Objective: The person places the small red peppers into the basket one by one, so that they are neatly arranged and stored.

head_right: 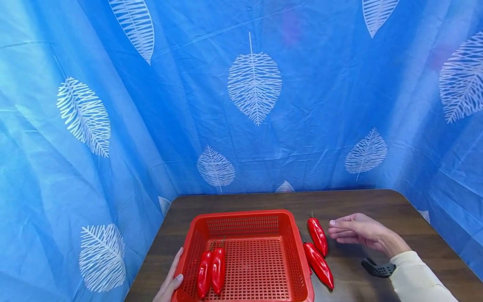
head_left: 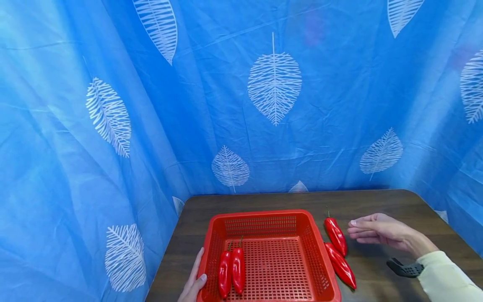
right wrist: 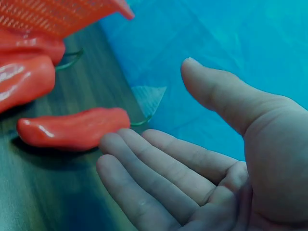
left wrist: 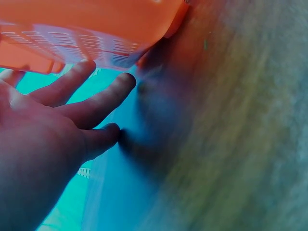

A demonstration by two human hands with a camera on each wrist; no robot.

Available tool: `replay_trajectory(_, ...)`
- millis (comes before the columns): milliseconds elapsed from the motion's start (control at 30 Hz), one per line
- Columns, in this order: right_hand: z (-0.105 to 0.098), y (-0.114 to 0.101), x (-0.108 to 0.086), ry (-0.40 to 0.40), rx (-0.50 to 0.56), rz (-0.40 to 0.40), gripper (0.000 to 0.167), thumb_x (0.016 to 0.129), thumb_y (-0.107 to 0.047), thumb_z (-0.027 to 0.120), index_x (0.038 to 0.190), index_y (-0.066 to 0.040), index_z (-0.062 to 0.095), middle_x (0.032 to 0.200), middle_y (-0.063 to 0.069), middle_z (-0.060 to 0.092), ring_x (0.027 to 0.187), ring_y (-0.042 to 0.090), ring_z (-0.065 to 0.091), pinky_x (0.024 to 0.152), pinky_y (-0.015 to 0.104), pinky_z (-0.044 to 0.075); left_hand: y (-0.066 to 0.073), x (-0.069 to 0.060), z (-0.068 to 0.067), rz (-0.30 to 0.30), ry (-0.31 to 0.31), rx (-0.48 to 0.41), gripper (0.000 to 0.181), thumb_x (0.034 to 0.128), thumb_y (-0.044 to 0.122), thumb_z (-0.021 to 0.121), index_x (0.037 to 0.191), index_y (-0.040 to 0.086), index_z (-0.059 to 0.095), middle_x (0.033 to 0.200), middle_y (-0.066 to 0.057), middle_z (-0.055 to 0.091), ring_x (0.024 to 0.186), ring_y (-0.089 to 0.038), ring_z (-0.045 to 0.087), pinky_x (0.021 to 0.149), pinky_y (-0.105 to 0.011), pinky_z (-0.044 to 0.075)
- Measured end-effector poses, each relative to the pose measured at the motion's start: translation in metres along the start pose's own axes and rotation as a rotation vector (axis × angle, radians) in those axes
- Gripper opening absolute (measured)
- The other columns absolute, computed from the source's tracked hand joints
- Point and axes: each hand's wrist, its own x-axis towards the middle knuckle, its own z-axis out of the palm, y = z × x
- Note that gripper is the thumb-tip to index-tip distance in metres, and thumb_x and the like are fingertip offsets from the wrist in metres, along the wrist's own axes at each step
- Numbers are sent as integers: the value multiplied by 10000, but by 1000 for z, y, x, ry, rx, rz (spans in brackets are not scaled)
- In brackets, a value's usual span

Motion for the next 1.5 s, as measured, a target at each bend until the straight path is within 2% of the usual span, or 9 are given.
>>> replay_trajectory(133, -4, 5, 9, 76, -84, 32, 557, 1158, -241, 562, 1462, 221, 500, 1310, 197, 778, 1211, 291, 765, 1040, 418, 618, 0, 0, 0, 12, -15, 9, 845, 1177, 369, 409, 1719, 331, -238, 1759, -370, -97, 1525, -334, 430, 1154, -548, 507)
replay_trajectory(433, -7, 9, 27, 189, -204, 106, 657, 1110, -298, 661, 1449, 240, 497, 1310, 254, 761, 1202, 370, 758, 1025, 481, 624, -1, 1, 1, -2, -11, 1, 828, 1184, 367, 387, 1712, 324, -249, 1762, -363, -110, 1542, -346, 406, 1164, -535, 498)
replay_trajectory(600, -2, 9, 38, 244, -301, 124, 607, 1094, -310, 690, 1404, 200, 582, 1285, 249, 770, 1173, 372, 765, 1000, 495, 635, -2, 1, 1, 25, -25, -12, 825, 1184, 366, 384, 1712, 332, -249, 1759, -360, -122, 1526, -303, 418, 1155, -502, 498)
replay_trajectory(700, 3, 6, 44, 276, -368, 129, 577, 1079, -324, 715, 1368, 169, 639, 1251, 237, 782, 1150, 379, 771, 978, 504, 643, -1, 1, 1, 54, -30, 7, 819, 1185, 358, 377, 1715, 326, -247, 1754, -368, -133, 1533, -311, 398, 1144, -483, 494)
replay_trajectory(800, 10, 4, 49, 302, -427, 127, 552, 1064, -324, 737, 1332, 156, 677, 1215, 226, 792, 1127, 386, 776, 961, 515, 647, -1, 1, 2, 55, -25, 13, 819, 1184, 360, 382, 1718, 334, -238, 1761, -358, -133, 1547, -328, 373, 1142, -482, 494)
replay_trajectory(1000, 22, 3, 59, 376, -521, 119, 469, 1023, -295, 791, 1225, 125, 742, 1077, 138, 807, 978, 285, 779, 897, 488, 669, -2, 1, 2, 51, -35, -7, 828, 1183, 367, 390, 1714, 342, -244, 1760, -356, -147, 1559, -349, 352, 1151, -504, 490)
replay_trajectory(1167, 29, 5, 68, 461, -635, 128, 403, 977, -290, 838, 1124, 82, 784, 948, 88, 781, 835, 201, 724, 824, 434, 680, -2, 0, 2, 42, -29, -13, 827, 1183, 357, 389, 1715, 340, -244, 1757, -364, -151, 1555, -373, 375, 1156, -551, 501)
replay_trajectory(1333, 36, 4, 73, 507, -684, 146, 319, 960, -274, 852, 1035, 35, 816, 897, 76, 768, 785, 202, 697, 789, 419, 679, -1, 1, 3, 19, -7, -9, 833, 1181, 370, 398, 1719, 340, -238, 1766, -353, -131, 1574, -436, 348, 1168, -581, 493)
replay_trajectory(1500, 38, 3, 74, 491, -666, 150, 238, 989, -207, 800, 974, 30, 805, 880, 105, 753, 791, 234, 684, 769, 423, 680, -1, 1, 3, 36, -23, 19, 828, 1188, 359, 376, 1712, 316, -264, 1765, -350, -152, 1608, -506, 227, 1194, -579, 460)
